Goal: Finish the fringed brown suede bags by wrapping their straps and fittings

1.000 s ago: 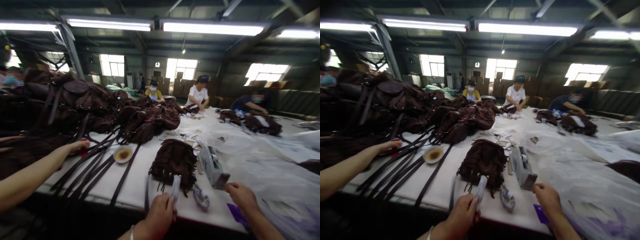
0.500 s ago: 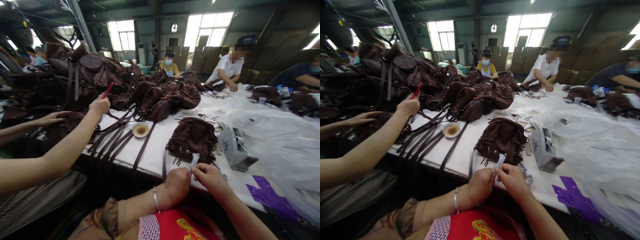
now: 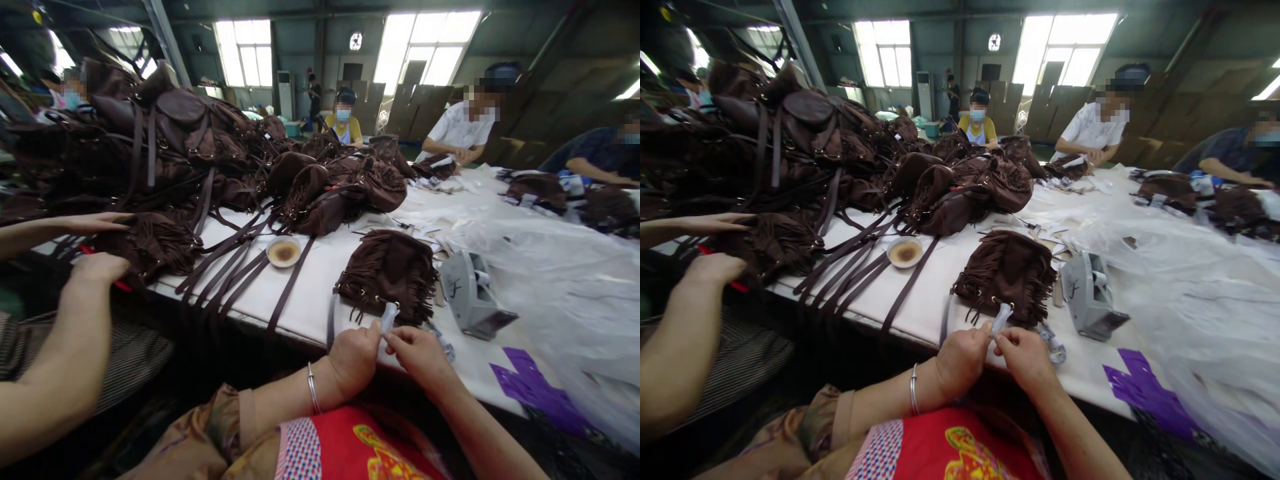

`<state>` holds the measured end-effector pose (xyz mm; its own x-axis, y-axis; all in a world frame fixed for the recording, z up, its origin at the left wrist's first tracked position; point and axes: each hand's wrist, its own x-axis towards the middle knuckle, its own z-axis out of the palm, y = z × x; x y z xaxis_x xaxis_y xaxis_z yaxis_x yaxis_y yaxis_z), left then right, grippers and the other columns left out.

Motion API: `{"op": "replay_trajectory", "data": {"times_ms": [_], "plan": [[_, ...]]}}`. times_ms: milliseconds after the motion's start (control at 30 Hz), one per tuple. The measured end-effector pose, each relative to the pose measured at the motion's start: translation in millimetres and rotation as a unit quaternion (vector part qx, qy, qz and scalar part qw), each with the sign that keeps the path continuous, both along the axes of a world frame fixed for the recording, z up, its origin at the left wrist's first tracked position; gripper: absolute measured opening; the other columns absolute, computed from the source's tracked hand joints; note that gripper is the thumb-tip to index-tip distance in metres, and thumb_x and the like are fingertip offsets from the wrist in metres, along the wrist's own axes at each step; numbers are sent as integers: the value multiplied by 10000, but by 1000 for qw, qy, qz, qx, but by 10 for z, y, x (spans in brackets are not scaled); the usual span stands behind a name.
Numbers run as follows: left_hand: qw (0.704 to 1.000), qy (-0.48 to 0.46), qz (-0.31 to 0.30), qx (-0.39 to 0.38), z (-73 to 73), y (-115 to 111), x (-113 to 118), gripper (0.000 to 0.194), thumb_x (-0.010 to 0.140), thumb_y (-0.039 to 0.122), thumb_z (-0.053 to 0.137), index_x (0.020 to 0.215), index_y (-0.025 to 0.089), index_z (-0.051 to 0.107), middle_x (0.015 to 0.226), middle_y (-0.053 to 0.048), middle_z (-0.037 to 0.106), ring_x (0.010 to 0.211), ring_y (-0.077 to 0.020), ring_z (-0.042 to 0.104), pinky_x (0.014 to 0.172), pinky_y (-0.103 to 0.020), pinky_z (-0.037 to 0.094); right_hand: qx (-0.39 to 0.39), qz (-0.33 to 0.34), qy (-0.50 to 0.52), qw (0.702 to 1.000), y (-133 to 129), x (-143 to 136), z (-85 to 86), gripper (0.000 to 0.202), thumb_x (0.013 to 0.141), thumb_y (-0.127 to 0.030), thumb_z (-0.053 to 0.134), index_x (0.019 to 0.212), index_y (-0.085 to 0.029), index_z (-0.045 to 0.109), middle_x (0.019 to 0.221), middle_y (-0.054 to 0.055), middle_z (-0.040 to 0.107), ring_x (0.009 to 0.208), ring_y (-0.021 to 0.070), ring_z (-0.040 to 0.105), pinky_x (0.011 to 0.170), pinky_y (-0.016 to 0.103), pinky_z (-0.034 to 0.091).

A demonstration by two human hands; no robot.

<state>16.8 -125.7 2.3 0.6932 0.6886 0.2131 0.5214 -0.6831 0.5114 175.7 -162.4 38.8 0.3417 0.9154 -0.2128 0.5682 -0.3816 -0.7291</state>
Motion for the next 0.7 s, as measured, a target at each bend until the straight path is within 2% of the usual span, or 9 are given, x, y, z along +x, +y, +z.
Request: {"op": "replay_trajectory", "data": {"times_ms": [133,267,333,400,467,533,600,700], "plan": [[1000,-4,0,-13,-20,45,20,261,953,171,345,959,139,604,832,-122,653,713,-206,622,684,-324,508,26,-10,11,1000,-93,-16,-10,310,767,-467,579,785,-205,742,685,37,733,657,210,660,650,295,452],[997,-50,41,-48,36,38,16,322,990,270,339,867,155,614,793,-102,646,690,-189,606,686,-315,492,58,-28,5,998,-123,-45,-50,347,766,-462,591,956,-185,676,715,46,745,758,244,696,738,322,474],[989,-95,69,-91,76,21,14,321,979,306,381,824,159,620,759,-91,644,688,-186,605,692,-310,488,72,-46,-7,996,-114,-56,-78,386,746,-464,617,1005,-178,623,668,38,730,734,251,694,713,327,472],[968,-152,85,-182,104,4,21,331,966,339,408,782,162,620,719,-72,640,663,-172,610,669,-293,490,76,-64,0,995,-96,-67,-119,391,735,-478,638,982,-179,596,631,33,712,660,240,675,657,319,466],[918,-221,84,-319,111,-5,40,341,955,391,419,790,161,609,708,-53,641,601,-151,607,590,-270,491,64,-90,46,993,-82,-84,-167,391,731,-502,654,941,-180,585,605,27,690,555,207,626,565,299,442],[844,-286,75,-447,100,-8,64,333,929,445,459,845,154,595,722,-40,647,543,-130,597,514,-247,484,47,-119,111,985,-80,-108,-205,402,722,-543,675,872,-181,586,564,10,645,470,166,552,472,273,387],[778,-339,74,-524,82,-6,85,351,878,489,541,894,141,588,739,-37,653,527,-116,596,490,-231,485,41,-121,191,973,-94,-136,-221,430,719,-597,683,771,-183,581,524,-12,580,427,128,477,421,251,331],[710,-382,72,-587,61,-5,102,431,799,530,647,905,117,591,732,-45,655,508,-94,584,469,-202,467,53,-86,324,941,-127,-164,-213,504,706,-665,687,669,-181,550,519,-37,509,408,82,393,398,227,288]]}}
